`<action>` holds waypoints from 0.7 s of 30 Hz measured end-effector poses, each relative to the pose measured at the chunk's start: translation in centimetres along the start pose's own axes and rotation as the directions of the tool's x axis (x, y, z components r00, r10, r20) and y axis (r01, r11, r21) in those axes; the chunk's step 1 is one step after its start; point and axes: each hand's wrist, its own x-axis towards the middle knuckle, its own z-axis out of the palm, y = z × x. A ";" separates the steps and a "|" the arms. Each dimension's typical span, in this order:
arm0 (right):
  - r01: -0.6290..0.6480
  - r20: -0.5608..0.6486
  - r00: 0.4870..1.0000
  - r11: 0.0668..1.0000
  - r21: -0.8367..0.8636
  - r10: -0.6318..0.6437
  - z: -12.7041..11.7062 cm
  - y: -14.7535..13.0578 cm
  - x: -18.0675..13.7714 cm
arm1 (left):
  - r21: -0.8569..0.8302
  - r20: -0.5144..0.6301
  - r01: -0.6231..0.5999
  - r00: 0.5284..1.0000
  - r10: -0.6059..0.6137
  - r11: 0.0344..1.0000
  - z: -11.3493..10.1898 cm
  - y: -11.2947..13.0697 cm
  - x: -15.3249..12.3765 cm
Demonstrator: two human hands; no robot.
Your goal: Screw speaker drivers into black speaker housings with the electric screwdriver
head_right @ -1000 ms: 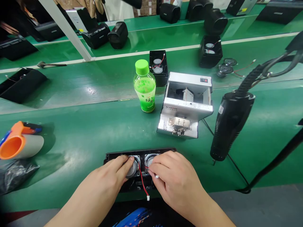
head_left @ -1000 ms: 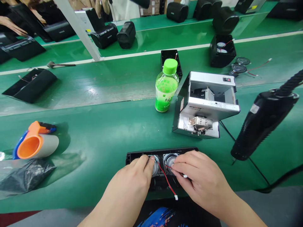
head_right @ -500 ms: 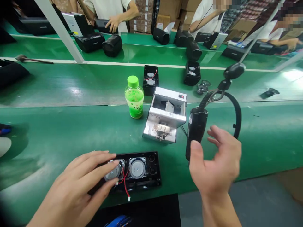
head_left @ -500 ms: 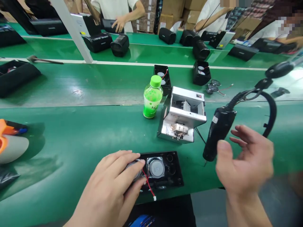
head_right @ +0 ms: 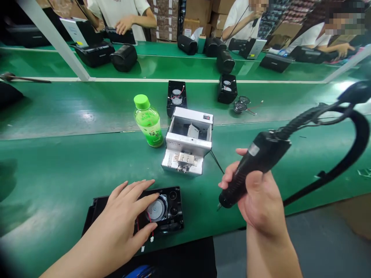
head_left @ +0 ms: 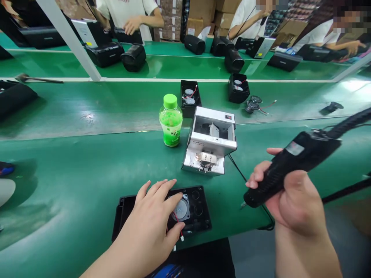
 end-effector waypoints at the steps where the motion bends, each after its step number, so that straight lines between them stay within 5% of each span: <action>1: -0.006 -0.011 1.000 0.999 0.033 0.006 -0.2 -0.4 -0.2 | -0.002 0.006 0.013 1.000 -0.013 1.000 -0.1 0.1 0.2; 7: -0.109 -0.039 0.993 0.988 0.108 0.114 -1.5 -2.1 -1.7 | 0.023 0.072 0.045 0.996 -0.046 0.999 -0.5 0.9 1.4; 13: -0.077 -0.155 0.984 0.994 0.084 0.089 -1.4 -2.4 -2.8 | 0.038 0.193 0.062 0.979 -0.068 0.997 -0.9 1.5 3.0; 21: -0.152 -0.200 0.965 0.983 0.105 0.170 -1.1 -2.7 -3.7 | 0.069 0.218 0.064 0.973 -0.078 0.996 -1.0 1.2 3.2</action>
